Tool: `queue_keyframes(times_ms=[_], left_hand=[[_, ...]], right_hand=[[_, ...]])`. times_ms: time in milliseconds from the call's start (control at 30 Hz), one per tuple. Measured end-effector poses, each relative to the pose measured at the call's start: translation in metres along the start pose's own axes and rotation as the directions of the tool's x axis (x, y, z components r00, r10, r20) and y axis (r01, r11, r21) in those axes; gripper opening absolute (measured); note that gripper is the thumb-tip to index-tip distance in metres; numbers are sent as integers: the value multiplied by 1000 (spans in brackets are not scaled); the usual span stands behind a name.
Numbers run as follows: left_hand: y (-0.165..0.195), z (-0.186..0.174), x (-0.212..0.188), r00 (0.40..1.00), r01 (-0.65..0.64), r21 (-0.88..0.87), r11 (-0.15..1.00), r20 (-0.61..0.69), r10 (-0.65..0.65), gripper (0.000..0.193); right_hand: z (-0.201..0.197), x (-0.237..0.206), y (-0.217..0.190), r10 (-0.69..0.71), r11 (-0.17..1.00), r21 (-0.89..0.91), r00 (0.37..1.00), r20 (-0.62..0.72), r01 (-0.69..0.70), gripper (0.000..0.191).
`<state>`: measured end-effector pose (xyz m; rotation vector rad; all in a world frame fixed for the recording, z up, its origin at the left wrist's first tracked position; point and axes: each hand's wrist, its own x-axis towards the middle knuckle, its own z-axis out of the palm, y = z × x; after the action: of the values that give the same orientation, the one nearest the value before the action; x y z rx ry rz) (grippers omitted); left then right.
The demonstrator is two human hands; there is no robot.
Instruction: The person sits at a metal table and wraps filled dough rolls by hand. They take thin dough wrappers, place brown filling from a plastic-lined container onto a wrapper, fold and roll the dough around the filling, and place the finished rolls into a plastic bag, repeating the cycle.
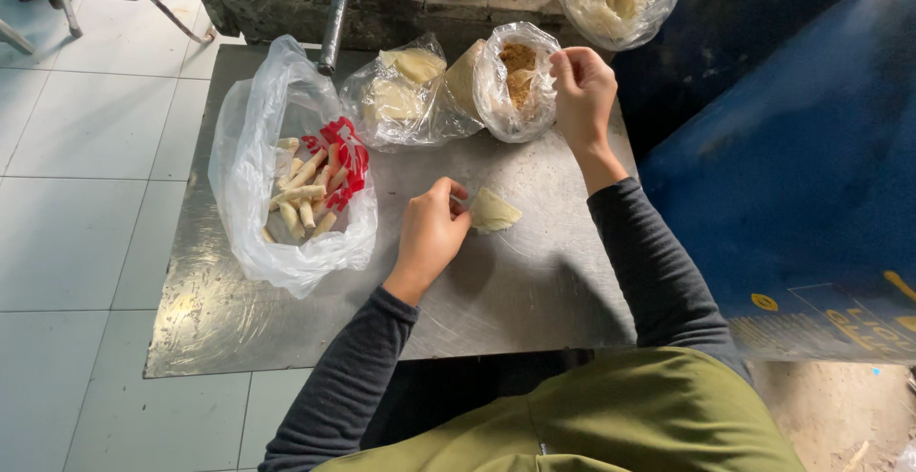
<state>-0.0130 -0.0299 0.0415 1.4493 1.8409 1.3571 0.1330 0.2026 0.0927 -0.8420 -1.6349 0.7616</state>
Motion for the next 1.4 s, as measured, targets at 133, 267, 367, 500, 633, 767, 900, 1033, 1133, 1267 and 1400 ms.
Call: queue_keyframes(times_ms=[133,267,367,500,633,767,900,1033,1133,1267,1400], left_hand=[[-1,-1,0,999,45,-66,997,25,-44,24],[-3,-2,1,997,68,-85,994,50,-63,24],[-5,-2,2,997,66,-95,993,52,-61,25],[-10,-1,4,990,121,-140,983,88,-109,26],[-16,-2,8,990,118,-147,982,92,-105,28],[-20,-2,10,988,133,-154,979,96,-119,30],[-20,-1,11,984,158,-144,977,102,-145,31],[-19,-1,11,981,181,-133,975,98,-169,26],[-17,-1,11,973,221,-181,958,114,-203,20],[-11,0,10,983,172,-173,970,98,-156,21],[-5,2,4,993,101,-167,981,82,-88,22]], right_hand=[[-19,-3,6,130,913,390,992,3,-120,14],[-53,-30,-6,232,784,568,967,103,-249,14],[-70,-73,-15,302,708,601,928,218,-371,13],[-66,-123,-11,364,720,488,867,341,-494,13],[-55,-144,2,305,808,371,864,401,-457,13],[-51,-156,5,226,896,261,876,426,-358,11],[-59,-163,-10,-15,983,167,875,484,-76,18],[-69,-168,-32,-126,991,27,840,528,132,20],[-76,-169,-43,-168,979,-12,834,525,205,21],[-84,-171,-44,-222,949,-100,861,459,298,18],[-85,-154,-37,-165,980,151,959,232,132,19]])
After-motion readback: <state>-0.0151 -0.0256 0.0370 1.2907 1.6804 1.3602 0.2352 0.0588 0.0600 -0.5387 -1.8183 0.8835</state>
